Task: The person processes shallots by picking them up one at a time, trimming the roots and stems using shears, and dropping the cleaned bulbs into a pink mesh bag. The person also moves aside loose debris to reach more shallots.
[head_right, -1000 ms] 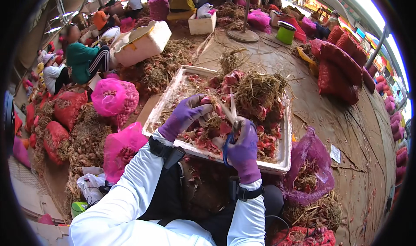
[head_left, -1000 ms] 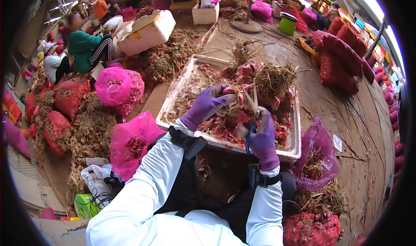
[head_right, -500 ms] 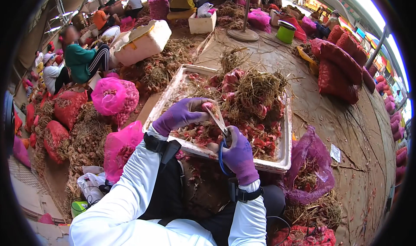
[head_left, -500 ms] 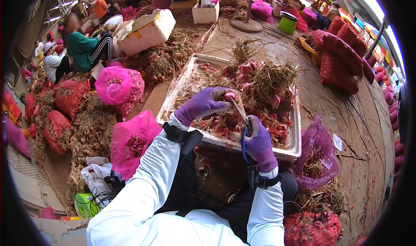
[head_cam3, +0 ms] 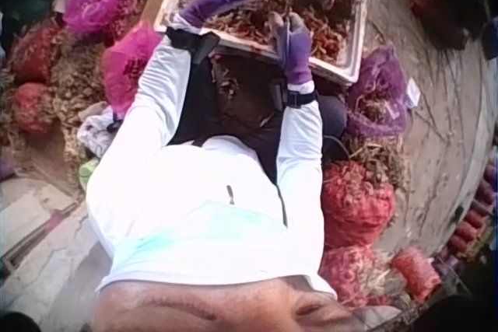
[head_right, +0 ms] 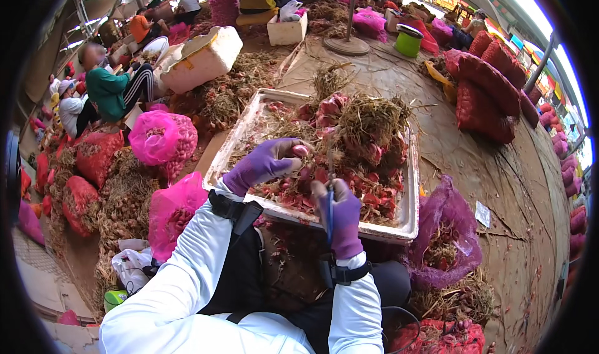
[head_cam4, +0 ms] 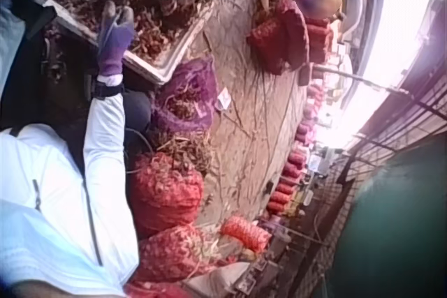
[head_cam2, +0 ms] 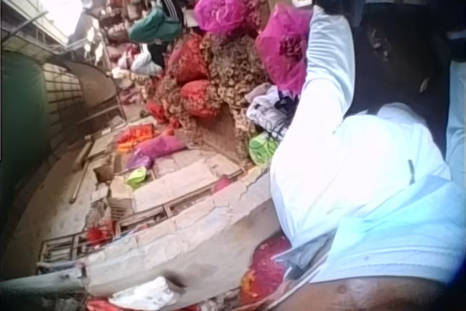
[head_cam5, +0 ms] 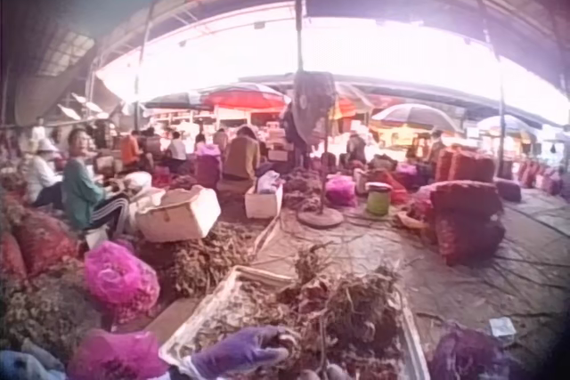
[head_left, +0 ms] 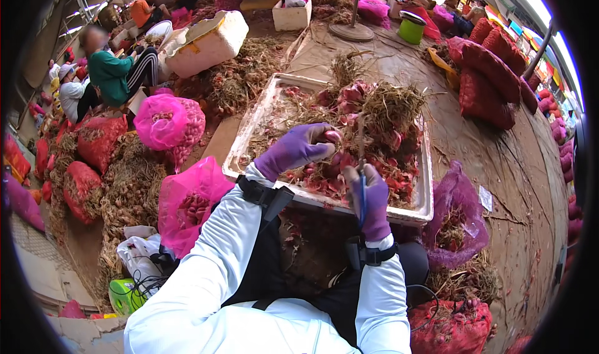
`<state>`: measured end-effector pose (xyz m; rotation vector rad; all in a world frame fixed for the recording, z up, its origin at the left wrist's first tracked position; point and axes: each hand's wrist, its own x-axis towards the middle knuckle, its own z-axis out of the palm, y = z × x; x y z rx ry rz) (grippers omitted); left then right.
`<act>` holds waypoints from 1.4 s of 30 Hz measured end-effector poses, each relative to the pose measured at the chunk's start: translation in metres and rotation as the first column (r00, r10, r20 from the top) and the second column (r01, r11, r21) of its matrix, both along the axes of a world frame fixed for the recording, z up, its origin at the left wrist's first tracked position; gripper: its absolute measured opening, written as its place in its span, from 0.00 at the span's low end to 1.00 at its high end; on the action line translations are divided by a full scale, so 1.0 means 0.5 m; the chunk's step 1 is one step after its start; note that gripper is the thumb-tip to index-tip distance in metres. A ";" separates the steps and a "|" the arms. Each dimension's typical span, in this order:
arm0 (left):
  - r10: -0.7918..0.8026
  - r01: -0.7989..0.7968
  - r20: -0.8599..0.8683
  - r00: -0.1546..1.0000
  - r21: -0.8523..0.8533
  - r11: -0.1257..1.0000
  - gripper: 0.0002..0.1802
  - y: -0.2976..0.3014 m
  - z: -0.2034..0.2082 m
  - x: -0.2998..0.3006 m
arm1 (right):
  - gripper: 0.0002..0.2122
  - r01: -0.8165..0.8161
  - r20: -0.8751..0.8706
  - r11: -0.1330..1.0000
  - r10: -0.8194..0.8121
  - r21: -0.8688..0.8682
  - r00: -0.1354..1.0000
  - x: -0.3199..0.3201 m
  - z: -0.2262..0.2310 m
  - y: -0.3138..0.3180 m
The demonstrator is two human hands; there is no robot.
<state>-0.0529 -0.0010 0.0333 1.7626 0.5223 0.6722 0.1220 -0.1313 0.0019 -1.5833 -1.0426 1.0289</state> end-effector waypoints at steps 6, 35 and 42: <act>0.009 0.028 -0.108 0.994 0.338 0.941 0.31 -0.050 -0.009 0.042 | 0.15 0.241 -0.322 0.838 -0.084 0.489 0.943 0.001 0.010 0.021; -0.014 0.018 -0.024 1.000 0.190 0.982 0.34 -0.074 -0.025 0.076 | 0.20 0.232 -0.026 0.781 -0.267 0.579 0.963 0.023 -0.017 0.018; -0.088 0.133 0.235 0.968 -0.180 0.975 0.31 -0.083 -0.034 0.092 | 0.17 0.224 0.093 0.831 -0.312 0.509 0.945 0.029 -0.020 0.013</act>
